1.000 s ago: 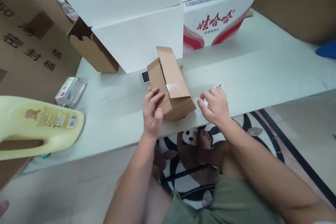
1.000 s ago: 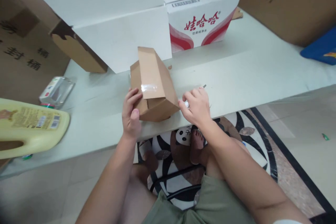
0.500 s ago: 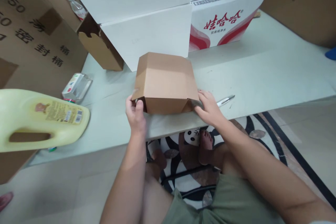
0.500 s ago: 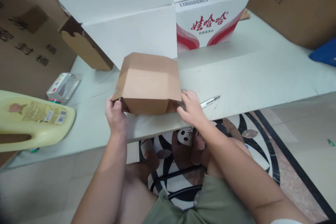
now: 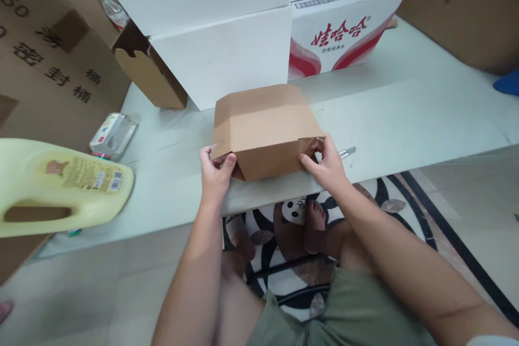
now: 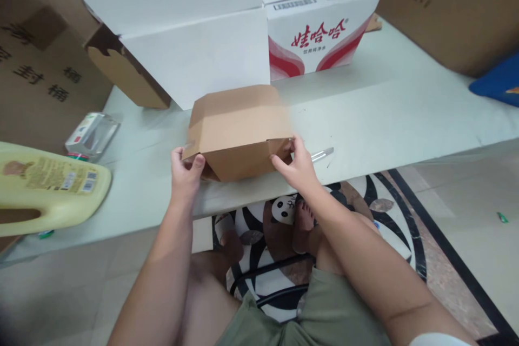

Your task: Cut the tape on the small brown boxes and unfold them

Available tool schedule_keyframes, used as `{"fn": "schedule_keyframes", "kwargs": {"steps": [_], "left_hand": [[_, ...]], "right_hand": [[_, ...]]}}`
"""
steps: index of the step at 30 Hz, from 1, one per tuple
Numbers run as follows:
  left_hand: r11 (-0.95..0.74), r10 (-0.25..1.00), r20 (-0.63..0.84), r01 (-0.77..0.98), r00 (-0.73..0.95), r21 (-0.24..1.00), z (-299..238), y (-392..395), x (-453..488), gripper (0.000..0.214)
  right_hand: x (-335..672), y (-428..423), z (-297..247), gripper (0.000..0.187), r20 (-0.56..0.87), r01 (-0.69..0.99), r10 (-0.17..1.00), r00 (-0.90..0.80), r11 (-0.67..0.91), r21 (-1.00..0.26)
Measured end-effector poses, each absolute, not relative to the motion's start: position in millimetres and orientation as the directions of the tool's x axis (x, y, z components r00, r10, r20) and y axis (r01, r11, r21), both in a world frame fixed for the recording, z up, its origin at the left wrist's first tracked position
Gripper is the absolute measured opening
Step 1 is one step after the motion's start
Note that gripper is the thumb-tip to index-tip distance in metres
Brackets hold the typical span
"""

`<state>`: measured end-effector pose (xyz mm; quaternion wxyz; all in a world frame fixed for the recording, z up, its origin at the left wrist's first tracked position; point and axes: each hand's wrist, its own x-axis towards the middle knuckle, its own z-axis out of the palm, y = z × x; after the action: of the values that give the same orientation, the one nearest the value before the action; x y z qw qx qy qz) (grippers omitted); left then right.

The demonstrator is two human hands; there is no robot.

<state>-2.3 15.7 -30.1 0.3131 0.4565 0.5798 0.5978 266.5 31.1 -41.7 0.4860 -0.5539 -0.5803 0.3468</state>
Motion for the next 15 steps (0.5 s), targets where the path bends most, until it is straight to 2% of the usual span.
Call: {"fn": "schedule_keyframes", "kwargs": {"steps": [2, 4, 7, 11, 15], "left_hand": [[-0.105, 0.924, 0.151, 0.147, -0.352, 0.984, -28, 16, -3, 0.080], [-0.074, 0.935, 0.126, 0.164, -0.333, 0.984, -26, 15, -3, 0.075], [-0.054, 0.941, 0.122, 0.215, -0.317, 0.975, -24, 10, -6, 0.061], [-0.095, 0.952, 0.143, 0.184, -0.270, 0.978, -25, 4, -9, 0.041], [-0.118, 0.923, 0.171, 0.168, -0.346, 0.979, -27, 8, -16, 0.022]], "right_hand": [[268, 31, -39, 0.049, 0.169, 0.321, 0.976, 0.135, 0.118, -0.940], [270, 31, -38, 0.045, 0.176, 0.301, 0.973, 0.148, 0.125, -0.945], [273, 33, -36, 0.035, 0.189, 0.187, 0.971, 0.148, 0.160, -0.969], [275, 39, -38, 0.040, 0.128, 0.033, 0.967, 0.220, 0.123, -0.992], [278, 40, -41, 0.039, 0.113, -0.055, 0.942, 0.317, 0.137, -0.989]]}}
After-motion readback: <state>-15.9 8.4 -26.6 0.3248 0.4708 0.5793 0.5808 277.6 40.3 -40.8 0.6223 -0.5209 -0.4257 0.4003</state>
